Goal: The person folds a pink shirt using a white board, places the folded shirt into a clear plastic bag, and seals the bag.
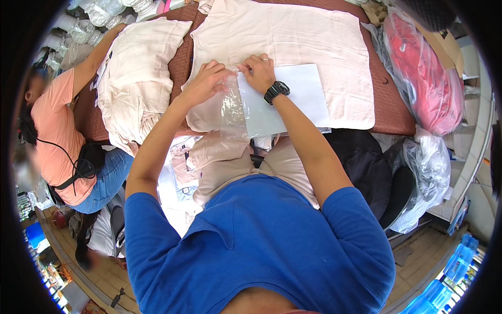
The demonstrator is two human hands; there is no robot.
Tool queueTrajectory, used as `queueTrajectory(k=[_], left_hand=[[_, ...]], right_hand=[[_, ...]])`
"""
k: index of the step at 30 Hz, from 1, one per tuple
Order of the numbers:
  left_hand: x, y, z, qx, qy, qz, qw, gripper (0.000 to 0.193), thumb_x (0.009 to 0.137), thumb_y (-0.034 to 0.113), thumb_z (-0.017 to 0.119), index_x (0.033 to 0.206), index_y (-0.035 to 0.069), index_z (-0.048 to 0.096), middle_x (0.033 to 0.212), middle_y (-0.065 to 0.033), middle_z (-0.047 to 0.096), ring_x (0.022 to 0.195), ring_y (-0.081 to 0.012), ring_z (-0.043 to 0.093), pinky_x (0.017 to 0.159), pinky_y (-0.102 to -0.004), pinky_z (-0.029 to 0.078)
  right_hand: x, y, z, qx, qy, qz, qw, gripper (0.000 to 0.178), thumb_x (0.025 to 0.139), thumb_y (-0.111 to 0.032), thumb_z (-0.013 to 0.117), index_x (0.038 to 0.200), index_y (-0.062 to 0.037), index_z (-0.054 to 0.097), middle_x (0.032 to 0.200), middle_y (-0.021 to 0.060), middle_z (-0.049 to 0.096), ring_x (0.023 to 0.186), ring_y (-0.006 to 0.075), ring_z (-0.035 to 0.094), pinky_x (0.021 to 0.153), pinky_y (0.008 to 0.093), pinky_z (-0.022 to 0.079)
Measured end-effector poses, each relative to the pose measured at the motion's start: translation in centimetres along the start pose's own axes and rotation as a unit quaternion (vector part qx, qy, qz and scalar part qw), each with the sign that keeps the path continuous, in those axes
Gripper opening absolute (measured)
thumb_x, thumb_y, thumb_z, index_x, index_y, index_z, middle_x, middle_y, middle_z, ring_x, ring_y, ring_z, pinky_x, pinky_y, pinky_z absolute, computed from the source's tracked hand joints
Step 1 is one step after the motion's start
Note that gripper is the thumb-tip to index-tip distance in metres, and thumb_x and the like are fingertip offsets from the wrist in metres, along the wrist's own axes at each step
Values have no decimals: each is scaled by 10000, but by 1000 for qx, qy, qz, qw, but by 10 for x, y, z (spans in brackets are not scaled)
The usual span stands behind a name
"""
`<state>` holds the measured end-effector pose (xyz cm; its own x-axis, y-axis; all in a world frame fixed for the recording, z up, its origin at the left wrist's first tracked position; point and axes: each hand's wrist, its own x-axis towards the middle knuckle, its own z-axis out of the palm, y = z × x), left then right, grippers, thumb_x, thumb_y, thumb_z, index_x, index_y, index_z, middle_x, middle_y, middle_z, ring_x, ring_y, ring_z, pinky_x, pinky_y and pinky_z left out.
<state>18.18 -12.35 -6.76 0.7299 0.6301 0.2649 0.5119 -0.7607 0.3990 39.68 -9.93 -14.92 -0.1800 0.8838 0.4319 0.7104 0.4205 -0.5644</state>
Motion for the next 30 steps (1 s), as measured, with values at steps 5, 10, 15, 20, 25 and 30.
queueTrajectory(k=[5,10,15,20,25,30], left_hand=[[-4,-11,13,2,50,18,999,189,761,84,759,946,96,717,922,-47,556,932,-253,532,875,-384,422],[-3,0,10,-30,73,-17,997,110,796,89,737,878,68,668,1040,-72,551,1006,-267,537,902,-383,421],[-17,4,0,-10,97,-20,995,89,823,65,708,861,72,628,1250,-86,523,1189,-305,454,1019,-408,361],[-53,-5,2,-35,112,-96,989,104,817,60,710,878,92,631,1318,-76,516,1259,-331,407,1070,-461,316],[-67,20,17,126,157,-44,979,274,777,-6,672,1017,120,639,1347,-51,527,1315,-311,413,1118,-494,292],[-45,44,14,220,30,74,972,447,710,-46,621,1121,126,640,1306,-12,563,1279,-250,481,1176,-525,252]], right_hand=[[1,-1,1,2,-3,-6,1000,215,900,-335,660,828,-140,710,874,1,643,962,264,500,894,426,347],[0,2,2,-4,0,-16,1000,199,900,-323,658,835,-141,707,881,0,645,972,266,499,894,427,346],[-1,3,2,-6,-7,-12,1000,193,901,-317,657,833,-142,706,894,-2,648,982,265,497,895,430,347],[0,3,5,-12,7,-17,1000,192,896,-319,664,828,-145,704,896,-5,644,975,265,499,886,432,354],[0,0,5,-14,14,-15,1000,192,890,-323,672,825,-146,706,881,-6,640,959,264,499,880,428,357],[-1,3,5,-11,21,-16,1000,194,885,-327,678,822,-145,707,869,-8,636,952,260,498,880,420,354]])
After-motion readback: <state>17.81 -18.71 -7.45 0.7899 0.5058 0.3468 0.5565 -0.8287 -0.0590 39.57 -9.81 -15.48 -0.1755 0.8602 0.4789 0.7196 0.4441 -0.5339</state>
